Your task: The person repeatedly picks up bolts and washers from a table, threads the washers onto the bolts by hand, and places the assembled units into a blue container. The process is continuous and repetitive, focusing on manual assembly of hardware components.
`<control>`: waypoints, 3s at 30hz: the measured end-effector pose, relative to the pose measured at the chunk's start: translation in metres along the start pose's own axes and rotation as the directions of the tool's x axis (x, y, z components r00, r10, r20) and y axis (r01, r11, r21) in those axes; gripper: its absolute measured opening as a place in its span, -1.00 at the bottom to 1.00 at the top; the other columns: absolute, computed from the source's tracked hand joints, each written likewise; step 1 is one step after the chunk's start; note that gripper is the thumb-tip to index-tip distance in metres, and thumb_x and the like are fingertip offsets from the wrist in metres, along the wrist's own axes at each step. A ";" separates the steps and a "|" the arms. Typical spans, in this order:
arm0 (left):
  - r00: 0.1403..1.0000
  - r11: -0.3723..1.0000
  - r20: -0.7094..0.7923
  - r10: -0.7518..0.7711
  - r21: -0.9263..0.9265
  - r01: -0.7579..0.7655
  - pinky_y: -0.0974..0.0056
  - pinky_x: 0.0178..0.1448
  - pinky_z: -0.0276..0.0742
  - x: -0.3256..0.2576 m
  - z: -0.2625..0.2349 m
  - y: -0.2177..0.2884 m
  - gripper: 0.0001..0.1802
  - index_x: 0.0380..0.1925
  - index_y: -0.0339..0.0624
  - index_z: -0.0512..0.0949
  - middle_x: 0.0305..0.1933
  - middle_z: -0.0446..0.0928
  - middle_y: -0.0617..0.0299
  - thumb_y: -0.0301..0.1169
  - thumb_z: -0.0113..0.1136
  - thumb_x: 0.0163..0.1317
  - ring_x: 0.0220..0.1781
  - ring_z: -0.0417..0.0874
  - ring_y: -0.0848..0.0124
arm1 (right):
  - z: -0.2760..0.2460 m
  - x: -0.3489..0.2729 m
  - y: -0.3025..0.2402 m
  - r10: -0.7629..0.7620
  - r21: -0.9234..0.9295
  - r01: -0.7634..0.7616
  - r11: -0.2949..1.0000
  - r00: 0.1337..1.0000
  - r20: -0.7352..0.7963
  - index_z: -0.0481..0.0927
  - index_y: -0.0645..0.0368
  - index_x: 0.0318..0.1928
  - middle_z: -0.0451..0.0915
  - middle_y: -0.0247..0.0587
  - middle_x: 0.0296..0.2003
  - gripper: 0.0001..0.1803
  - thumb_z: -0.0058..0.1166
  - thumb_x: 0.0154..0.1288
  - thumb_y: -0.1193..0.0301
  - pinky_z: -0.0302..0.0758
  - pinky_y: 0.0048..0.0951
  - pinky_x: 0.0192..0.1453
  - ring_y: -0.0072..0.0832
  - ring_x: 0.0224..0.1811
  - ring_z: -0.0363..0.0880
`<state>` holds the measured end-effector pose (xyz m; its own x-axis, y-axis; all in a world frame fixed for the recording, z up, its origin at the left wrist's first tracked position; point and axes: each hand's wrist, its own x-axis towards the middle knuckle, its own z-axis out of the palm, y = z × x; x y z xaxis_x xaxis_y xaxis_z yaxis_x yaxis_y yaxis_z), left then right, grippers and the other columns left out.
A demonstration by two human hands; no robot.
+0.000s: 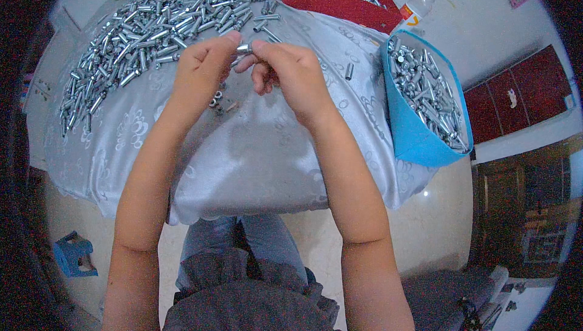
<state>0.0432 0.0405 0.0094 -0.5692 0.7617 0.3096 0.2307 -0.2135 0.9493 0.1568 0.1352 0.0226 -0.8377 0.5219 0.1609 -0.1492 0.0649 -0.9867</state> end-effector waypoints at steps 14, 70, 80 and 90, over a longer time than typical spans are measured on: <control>0.870 0.846 -0.277 -0.407 -0.473 0.245 0.43 -0.60 -0.06 0.017 -0.031 0.001 -0.65 -0.77 0.05 0.09 -0.73 -0.02 0.46 -0.15 -0.16 0.12 -0.70 0.00 0.59 | -0.033 0.015 0.019 -0.356 -0.596 0.148 0.789 0.901 -0.248 0.57 0.28 -0.40 0.52 -0.27 -0.60 -0.75 0.10 0.02 0.31 0.36 -0.59 -0.43 -0.60 -0.55 0.43; 0.859 0.556 -0.046 -0.509 -0.780 0.288 0.43 -0.65 -0.11 0.022 -0.041 -0.014 -0.64 -0.73 0.03 0.11 -0.74 -0.06 0.46 -0.18 -0.30 0.23 -0.72 -0.05 0.58 | -0.075 0.034 0.052 -0.226 -0.965 0.020 0.263 0.973 -0.042 0.52 -0.05 -0.15 0.55 -0.29 -0.26 -0.69 -0.18 0.11 0.52 0.22 -0.29 0.00 -0.29 -0.10 0.37; 0.851 0.532 -0.078 -0.520 -0.809 0.251 0.43 -0.65 -0.11 0.021 -0.042 -0.012 -0.64 -0.73 0.02 0.12 -0.73 -0.05 0.45 -0.17 -0.27 0.23 -0.71 -0.05 0.58 | -0.074 0.026 0.040 -0.199 -0.987 -0.086 0.138 0.974 -0.113 0.61 -0.13 -0.27 0.48 -0.18 -0.24 -0.79 0.08 0.00 0.39 0.24 -0.18 -0.02 -0.22 -0.11 0.36; 0.862 0.589 -0.108 -0.495 -0.771 0.241 0.42 -0.64 -0.11 0.021 -0.040 -0.009 -0.64 -0.74 0.03 0.10 -0.73 -0.06 0.45 -0.19 -0.27 0.21 -0.71 -0.06 0.58 | -0.076 0.028 0.045 -0.169 -0.980 -0.146 0.133 0.971 -0.167 0.60 0.05 -0.33 0.45 -0.11 -0.22 -0.79 0.13 -0.03 0.31 0.24 -0.18 0.01 -0.16 -0.11 0.33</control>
<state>-0.0019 0.0341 0.0098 -0.6904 0.6961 -0.1969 -0.6102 -0.4141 0.6754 0.1669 0.2173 -0.0189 -0.7006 0.6383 0.3189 0.6172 0.7664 -0.1782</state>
